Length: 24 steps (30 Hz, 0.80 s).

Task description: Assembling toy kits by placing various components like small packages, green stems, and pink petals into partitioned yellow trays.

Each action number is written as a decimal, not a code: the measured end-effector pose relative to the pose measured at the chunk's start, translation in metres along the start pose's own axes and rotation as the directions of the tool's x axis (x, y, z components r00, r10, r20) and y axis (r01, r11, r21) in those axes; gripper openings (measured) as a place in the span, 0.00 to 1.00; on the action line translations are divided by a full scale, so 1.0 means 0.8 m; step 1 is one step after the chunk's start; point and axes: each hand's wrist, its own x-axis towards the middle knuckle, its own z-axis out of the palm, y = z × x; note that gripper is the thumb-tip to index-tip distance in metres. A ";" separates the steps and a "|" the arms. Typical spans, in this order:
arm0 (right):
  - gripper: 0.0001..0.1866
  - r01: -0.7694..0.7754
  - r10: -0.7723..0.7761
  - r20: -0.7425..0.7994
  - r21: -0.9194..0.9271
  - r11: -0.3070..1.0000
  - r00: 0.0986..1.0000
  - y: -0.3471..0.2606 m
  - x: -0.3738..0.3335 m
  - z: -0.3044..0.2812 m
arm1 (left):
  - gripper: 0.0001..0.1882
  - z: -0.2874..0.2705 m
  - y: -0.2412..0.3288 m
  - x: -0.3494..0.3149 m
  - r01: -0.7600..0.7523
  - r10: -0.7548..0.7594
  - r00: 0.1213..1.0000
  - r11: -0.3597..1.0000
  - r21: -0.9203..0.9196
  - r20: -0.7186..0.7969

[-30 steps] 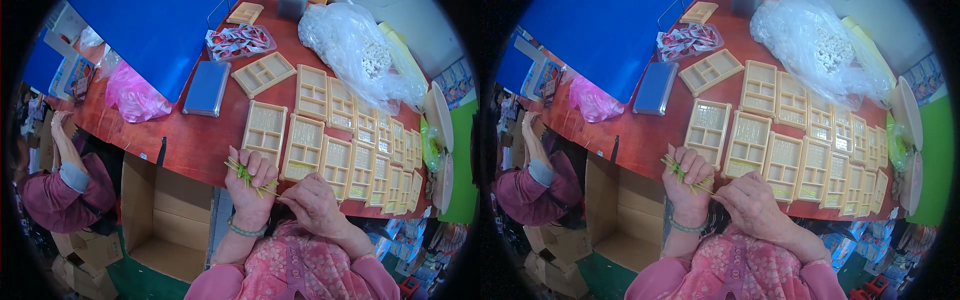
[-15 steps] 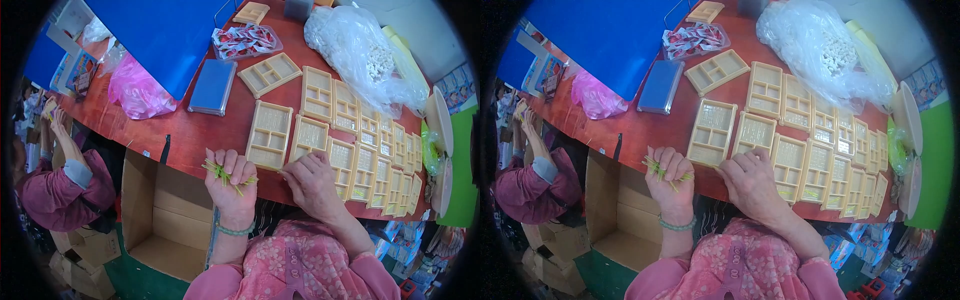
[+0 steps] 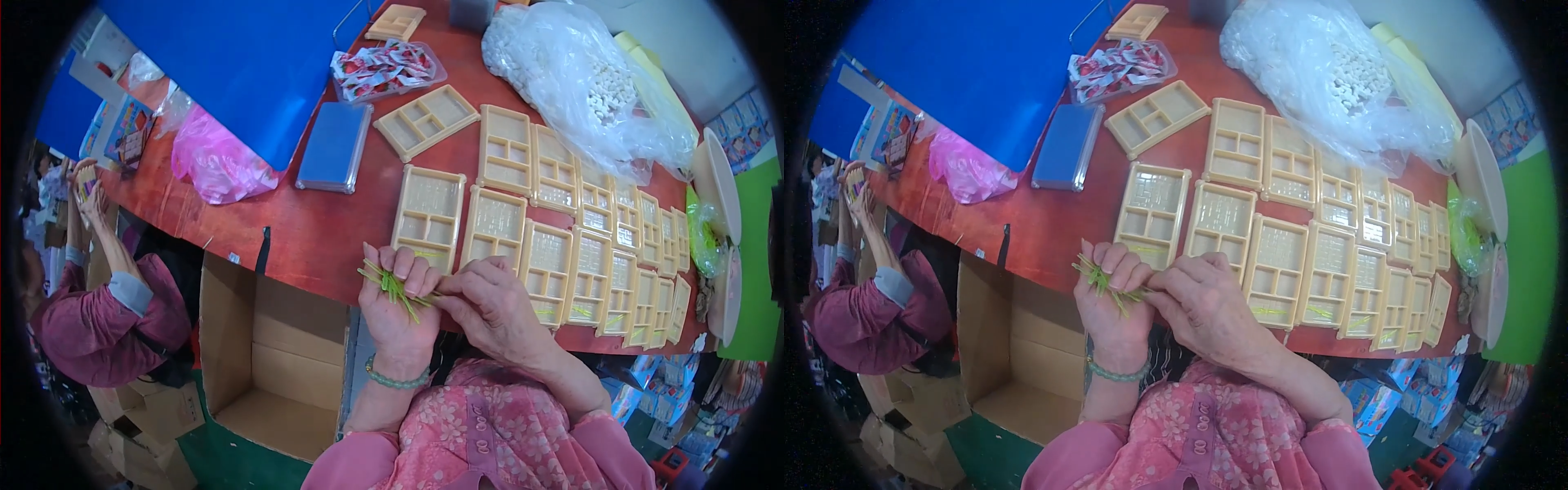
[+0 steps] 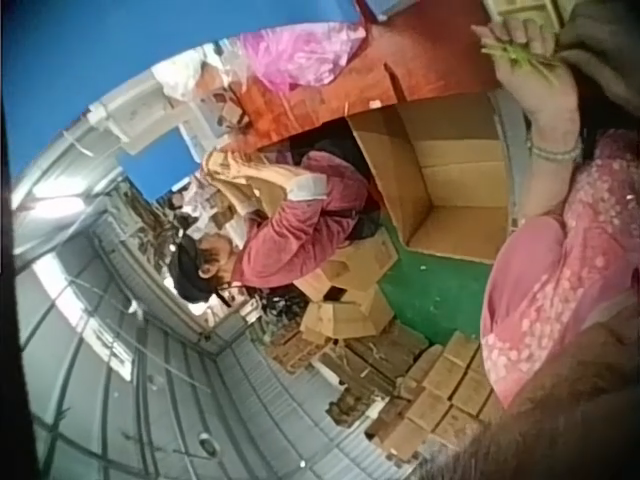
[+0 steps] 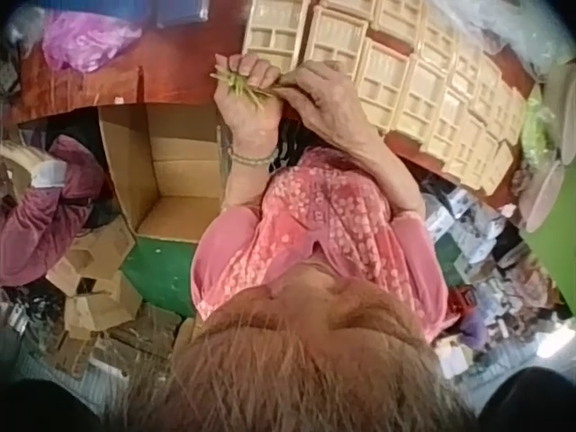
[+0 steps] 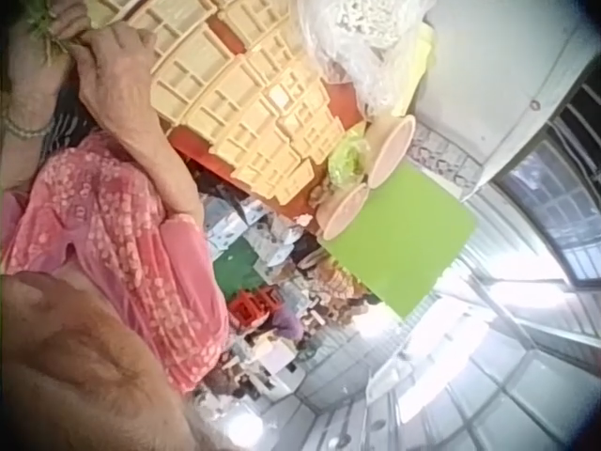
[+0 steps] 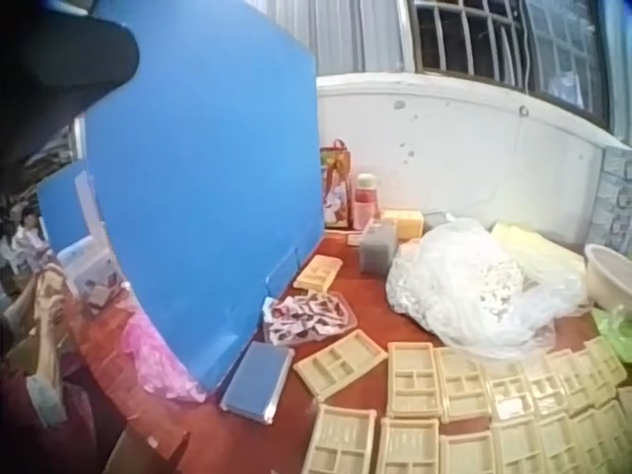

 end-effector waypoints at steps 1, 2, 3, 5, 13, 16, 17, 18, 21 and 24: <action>0.07 -0.004 0.004 -0.012 -0.010 1.000 1.000 0.002 -0.002 -0.001 | 0.18 0.000 -0.004 0.000 0.015 -0.015 1.000 1.000 0.000 0.007; 0.06 0.012 -0.012 -0.014 -0.013 1.000 1.000 0.004 -0.003 -0.003 | 0.18 -0.001 -0.006 0.000 0.018 -0.018 1.000 1.000 0.013 0.004; 0.06 0.029 -0.029 -0.017 -0.017 0.999 0.999 0.006 -0.004 -0.005 | 0.17 -0.001 -0.007 0.000 0.022 -0.022 1.000 0.999 0.027 0.002; 0.06 0.025 -0.027 -0.043 -0.036 0.999 0.999 0.008 -0.008 -0.011 | 0.17 0.000 -0.009 0.002 0.058 -0.058 0.998 0.998 -0.001 0.000; 0.07 0.016 -0.023 -0.047 -0.150 0.989 0.999 0.009 -0.023 -0.052 | 0.17 0.013 -0.027 0.015 0.173 -0.170 0.985 0.980 -0.101 0.041; 0.06 0.020 -0.020 0.003 -0.173 0.985 1.000 0.014 -0.019 -0.076 | 0.17 0.019 -0.034 0.022 0.188 -0.185 0.982 0.974 -0.128 0.032; 0.06 0.027 -0.019 0.047 -0.168 0.985 0.999 0.014 -0.015 -0.085 | 0.16 0.022 -0.035 0.024 0.194 -0.195 0.981 0.970 -0.145 0.009; 0.05 0.030 -0.012 0.100 -0.181 0.983 0.995 0.016 -0.008 -0.097 | 0.16 0.024 -0.035 0.025 0.184 -0.188 0.982 0.970 -0.157 -0.011; 0.05 0.046 -0.040 0.035 -0.210 0.977 0.999 0.041 0.015 -0.124 | 0.15 0.023 -0.031 0.035 0.162 -0.155 0.986 0.976 -0.148 0.054; 0.05 -0.056 0.051 -0.028 -0.228 0.972 0.998 0.057 0.063 -0.122 | 0.17 0.024 -0.021 0.039 0.135 -0.135 0.991 0.979 -0.152 0.015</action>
